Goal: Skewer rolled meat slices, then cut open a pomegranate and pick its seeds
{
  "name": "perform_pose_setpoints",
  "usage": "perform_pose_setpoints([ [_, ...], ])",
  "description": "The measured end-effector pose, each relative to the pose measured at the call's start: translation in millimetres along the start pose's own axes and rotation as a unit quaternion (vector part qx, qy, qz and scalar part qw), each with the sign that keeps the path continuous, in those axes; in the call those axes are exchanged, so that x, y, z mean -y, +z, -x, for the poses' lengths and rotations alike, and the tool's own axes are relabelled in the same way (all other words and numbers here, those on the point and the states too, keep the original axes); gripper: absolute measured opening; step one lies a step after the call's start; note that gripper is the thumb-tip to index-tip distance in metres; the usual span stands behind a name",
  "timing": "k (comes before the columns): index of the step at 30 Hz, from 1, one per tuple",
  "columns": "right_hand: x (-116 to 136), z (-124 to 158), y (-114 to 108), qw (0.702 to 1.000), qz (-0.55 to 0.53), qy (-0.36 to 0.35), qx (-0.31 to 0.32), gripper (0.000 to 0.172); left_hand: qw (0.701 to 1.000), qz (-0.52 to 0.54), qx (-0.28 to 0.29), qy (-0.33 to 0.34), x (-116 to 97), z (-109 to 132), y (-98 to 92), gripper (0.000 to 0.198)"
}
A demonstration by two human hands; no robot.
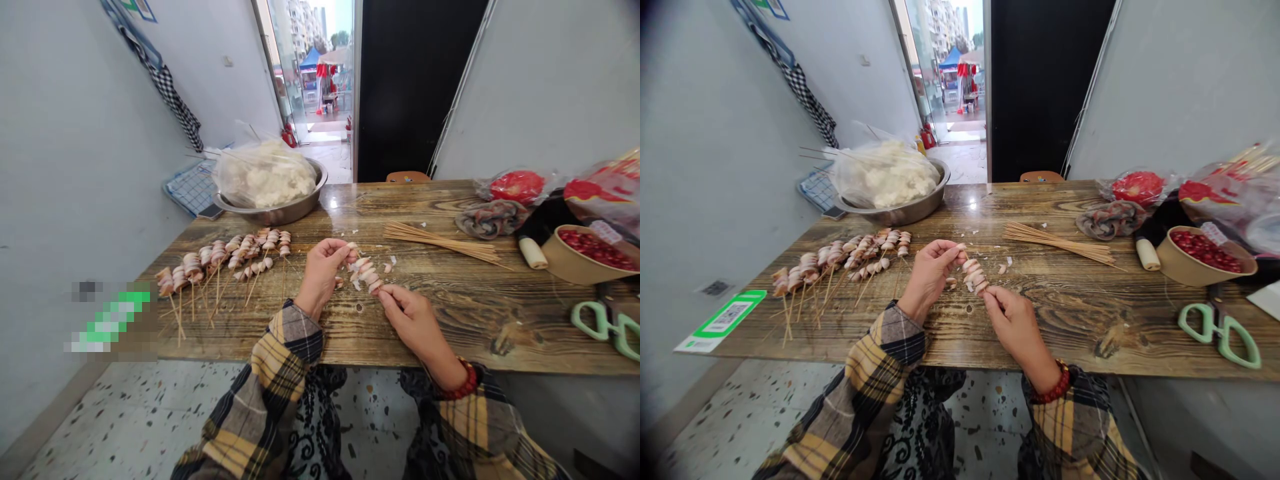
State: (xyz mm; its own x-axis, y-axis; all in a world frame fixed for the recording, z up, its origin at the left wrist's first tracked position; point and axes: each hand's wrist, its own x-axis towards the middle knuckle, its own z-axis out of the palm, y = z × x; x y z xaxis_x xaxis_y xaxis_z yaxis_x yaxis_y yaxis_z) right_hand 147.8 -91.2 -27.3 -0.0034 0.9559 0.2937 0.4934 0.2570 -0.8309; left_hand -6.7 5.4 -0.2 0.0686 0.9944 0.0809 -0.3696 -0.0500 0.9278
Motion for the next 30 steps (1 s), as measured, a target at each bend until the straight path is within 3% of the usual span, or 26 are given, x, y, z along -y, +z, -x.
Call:
perform_pose_setpoints([
  [30, -0.3, -0.3, -1.3, 1.0, 0.009, -0.011, 0.008, 0.029, 0.985, -0.151, -0.007, 0.088, -3.5, 3.4, 2.9, 0.02],
])
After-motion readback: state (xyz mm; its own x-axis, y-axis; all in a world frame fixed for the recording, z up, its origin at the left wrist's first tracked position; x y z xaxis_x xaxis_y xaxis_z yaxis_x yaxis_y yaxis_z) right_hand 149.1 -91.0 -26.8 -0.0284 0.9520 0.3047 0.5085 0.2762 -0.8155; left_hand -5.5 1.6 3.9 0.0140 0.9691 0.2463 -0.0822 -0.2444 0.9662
